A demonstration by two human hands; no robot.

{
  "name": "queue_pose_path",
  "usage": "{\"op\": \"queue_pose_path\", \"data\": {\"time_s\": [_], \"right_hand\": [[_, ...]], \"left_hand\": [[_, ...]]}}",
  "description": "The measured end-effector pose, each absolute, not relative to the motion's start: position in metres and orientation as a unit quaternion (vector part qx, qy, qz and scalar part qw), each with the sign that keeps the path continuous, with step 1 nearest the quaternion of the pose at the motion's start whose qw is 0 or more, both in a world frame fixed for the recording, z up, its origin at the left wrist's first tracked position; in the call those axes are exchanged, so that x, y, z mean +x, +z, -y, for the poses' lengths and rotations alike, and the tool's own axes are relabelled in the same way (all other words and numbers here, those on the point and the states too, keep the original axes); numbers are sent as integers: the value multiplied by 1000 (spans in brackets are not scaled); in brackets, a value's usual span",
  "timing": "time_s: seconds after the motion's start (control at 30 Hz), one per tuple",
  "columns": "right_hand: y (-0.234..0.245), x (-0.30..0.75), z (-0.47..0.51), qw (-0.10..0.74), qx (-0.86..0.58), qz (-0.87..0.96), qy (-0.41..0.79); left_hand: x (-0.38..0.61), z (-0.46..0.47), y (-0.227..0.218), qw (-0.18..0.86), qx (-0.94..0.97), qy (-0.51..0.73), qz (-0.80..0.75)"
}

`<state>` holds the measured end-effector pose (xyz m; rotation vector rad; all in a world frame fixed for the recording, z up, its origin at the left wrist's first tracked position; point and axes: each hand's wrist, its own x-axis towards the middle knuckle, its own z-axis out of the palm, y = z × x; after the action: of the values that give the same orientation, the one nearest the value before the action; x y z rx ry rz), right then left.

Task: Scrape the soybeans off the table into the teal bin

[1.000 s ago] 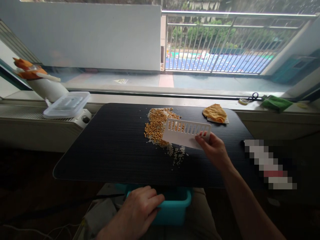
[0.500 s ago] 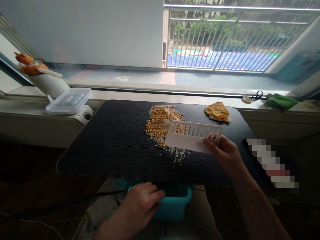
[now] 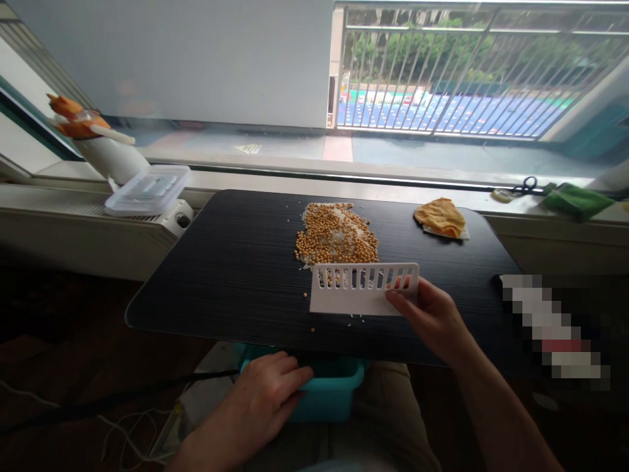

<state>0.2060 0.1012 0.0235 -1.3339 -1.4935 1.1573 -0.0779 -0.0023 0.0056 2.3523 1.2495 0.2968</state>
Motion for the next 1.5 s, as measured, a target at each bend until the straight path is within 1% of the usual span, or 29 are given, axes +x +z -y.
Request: {"op": "queue_pose_path", "data": {"time_s": [0.07,0.1,0.17,0.27,0.33,0.4,0.53,0.6,0.7,0.77,0.93,1.07,1.23,1.37,1.5], "right_hand": [[25,210,-97,372,-517,589,497],[26,210,-95,370,-513,584,510],[27,207,-95,397,-516,565,507],[23,193,-101,454,-536,544,459],[19,181,-104,461,-537,550,443],[15,175,-105,444,-525,569,451],[19,178,-100,381,-496,599,499],[25,180,-102,402,-509,597,473],[35,172,-115,465,-539,594,374],[40,161,-130,487,-536,607,327],[43,138,-156,473,-521,658,269],[42,134,-159,459,-525,673,248],[47,138,-156,445,-523,682,250],[52,140,-156,457,-528,671,248],[46,134,-159,456,-515,671,276]], "left_hand": [[-81,3,5,231,851,106,-460],[-83,4,5,232,849,104,-463],[-85,4,5,232,848,101,-466],[-87,5,6,229,850,97,-464],[-88,6,7,228,850,98,-464],[-90,8,8,228,849,104,-466],[-99,16,11,223,846,127,-468],[-104,19,12,222,844,137,-468],[-106,18,14,224,845,135,-466],[-107,16,14,223,847,127,-465],[-107,16,13,227,842,124,-473],[-109,18,11,233,836,133,-479],[-111,17,10,231,839,138,-473],[-112,17,10,236,836,139,-475],[-112,17,11,234,837,132,-476]]}}
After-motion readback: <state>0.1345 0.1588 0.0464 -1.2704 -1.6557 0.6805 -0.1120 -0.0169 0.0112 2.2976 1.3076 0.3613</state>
